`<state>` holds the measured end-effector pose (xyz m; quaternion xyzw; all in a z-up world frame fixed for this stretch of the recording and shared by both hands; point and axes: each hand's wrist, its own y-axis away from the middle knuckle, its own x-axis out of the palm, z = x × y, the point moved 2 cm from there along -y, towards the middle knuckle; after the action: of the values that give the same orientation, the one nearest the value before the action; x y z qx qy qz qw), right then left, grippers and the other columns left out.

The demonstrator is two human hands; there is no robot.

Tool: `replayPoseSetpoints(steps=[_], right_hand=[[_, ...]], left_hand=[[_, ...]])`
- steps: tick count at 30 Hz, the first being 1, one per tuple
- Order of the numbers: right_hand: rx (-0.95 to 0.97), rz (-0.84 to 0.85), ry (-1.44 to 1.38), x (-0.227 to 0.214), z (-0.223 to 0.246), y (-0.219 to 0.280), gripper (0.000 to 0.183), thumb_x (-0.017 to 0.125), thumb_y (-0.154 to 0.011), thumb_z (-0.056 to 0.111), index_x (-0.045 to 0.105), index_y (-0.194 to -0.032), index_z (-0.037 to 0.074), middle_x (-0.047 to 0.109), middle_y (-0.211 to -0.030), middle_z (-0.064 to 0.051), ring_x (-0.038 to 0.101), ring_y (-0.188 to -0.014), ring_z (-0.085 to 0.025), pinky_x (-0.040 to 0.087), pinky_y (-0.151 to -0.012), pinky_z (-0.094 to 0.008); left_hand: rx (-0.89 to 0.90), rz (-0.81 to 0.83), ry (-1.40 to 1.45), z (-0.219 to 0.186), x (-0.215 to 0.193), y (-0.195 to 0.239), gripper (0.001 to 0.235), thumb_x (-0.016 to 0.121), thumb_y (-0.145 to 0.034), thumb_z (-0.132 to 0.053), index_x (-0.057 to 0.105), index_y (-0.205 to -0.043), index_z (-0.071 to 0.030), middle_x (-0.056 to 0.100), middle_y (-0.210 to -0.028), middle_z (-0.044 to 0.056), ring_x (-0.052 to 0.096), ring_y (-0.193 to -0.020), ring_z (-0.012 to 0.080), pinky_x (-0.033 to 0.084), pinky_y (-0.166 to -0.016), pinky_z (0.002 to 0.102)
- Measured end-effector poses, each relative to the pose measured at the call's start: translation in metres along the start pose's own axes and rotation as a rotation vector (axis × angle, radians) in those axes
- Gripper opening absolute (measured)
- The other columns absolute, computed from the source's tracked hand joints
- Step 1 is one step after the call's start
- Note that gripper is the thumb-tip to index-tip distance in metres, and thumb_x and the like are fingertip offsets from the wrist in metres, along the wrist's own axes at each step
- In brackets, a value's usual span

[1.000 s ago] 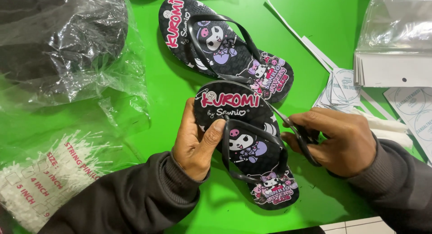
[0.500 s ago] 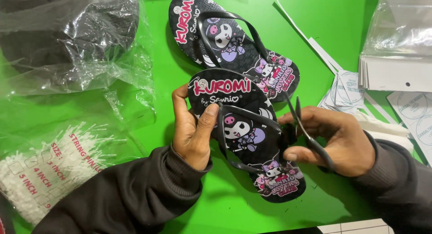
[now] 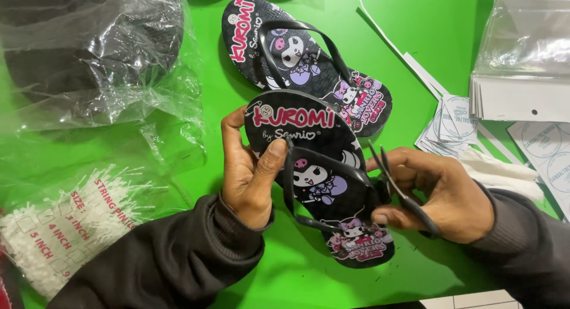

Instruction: Trimming excess material from the edges of a flip-flop sole using scissors

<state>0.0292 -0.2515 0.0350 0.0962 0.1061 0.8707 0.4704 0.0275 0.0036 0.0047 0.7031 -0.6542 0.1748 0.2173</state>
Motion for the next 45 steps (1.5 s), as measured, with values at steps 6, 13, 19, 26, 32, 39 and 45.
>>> replayPoseSetpoints(steps=[6,13,19,26,32,39,45], right_hand=[[-0.028,-0.262,0.260,-0.050,0.016,0.010,0.048,0.082,-0.072,0.015,0.066,-0.118,0.009,0.078,-0.087,-0.009,0.082,-0.079,-0.020,0.073,-0.077,-0.037],[-0.215,-0.717,0.225,-0.118,0.010,0.011,0.048,0.080,-0.084,0.013,0.059,-0.128,0.011,0.070,-0.106,-0.008,0.071,-0.086,-0.016,0.062,-0.074,-0.026],[-0.131,-0.548,0.674,-0.134,0.025,0.006,0.048,0.063,-0.110,0.001,0.040,-0.152,-0.001,0.062,-0.124,-0.031,0.065,-0.102,-0.035,0.051,-0.078,-0.039],[-0.078,-0.774,0.391,-0.101,0.034,-0.003,0.032,0.078,-0.097,0.019,0.062,-0.125,0.013,0.054,-0.090,0.003,0.055,-0.073,-0.009,0.045,-0.061,-0.021],[-0.149,-0.705,0.290,-0.102,0.022,-0.012,0.031,0.082,-0.094,0.014,0.064,-0.119,0.012,0.061,-0.092,0.003,0.059,-0.078,-0.008,0.059,-0.078,-0.022],[-0.142,-0.639,0.343,-0.080,0.011,-0.024,0.034,0.084,-0.093,0.011,0.065,-0.121,0.007,0.067,-0.090,-0.004,0.062,-0.076,-0.008,0.057,-0.072,-0.020],[-0.208,-0.500,0.394,-0.059,0.019,-0.027,0.039,0.076,-0.092,-0.001,0.057,-0.127,-0.004,0.070,-0.107,-0.022,0.071,-0.094,-0.024,0.062,-0.088,-0.032]], left_hand=[[0.000,0.050,-0.199,-0.013,0.002,-0.013,0.060,0.057,-0.099,-0.034,0.028,-0.146,-0.013,0.062,-0.127,0.012,0.060,-0.096,0.0159,0.053,-0.082,0.032],[0.183,0.140,-0.758,-0.046,0.022,-0.014,0.040,0.060,-0.098,-0.032,0.050,-0.131,-0.011,0.062,-0.133,0.003,0.071,-0.106,0.0177,0.060,-0.087,0.029],[0.724,0.346,-1.545,-0.045,0.029,-0.030,0.044,0.074,-0.092,-0.014,0.060,-0.134,-0.009,0.052,-0.148,0.010,0.071,-0.095,0.0274,0.059,-0.078,0.042],[0.827,0.279,-1.853,-0.016,0.014,-0.051,0.051,0.087,-0.077,-0.018,0.063,-0.120,-0.008,0.062,-0.118,0.007,0.059,-0.080,0.0255,0.056,-0.067,0.039],[0.862,0.367,-1.737,-0.040,0.009,-0.022,0.033,0.087,-0.076,-0.016,0.060,-0.094,-0.009,0.060,-0.103,0.008,0.058,-0.076,0.0271,0.052,-0.063,0.040],[0.866,0.527,-1.667,-0.058,0.003,0.010,0.024,0.078,-0.086,-0.013,0.067,-0.106,-0.008,0.063,-0.111,0.011,0.062,-0.090,0.0297,0.055,-0.073,0.042],[0.898,0.553,-1.579,-0.060,0.004,0.015,0.005,0.069,-0.093,-0.006,0.066,-0.096,-0.007,0.062,-0.106,0.012,0.061,-0.088,0.0298,0.053,-0.075,0.040]])
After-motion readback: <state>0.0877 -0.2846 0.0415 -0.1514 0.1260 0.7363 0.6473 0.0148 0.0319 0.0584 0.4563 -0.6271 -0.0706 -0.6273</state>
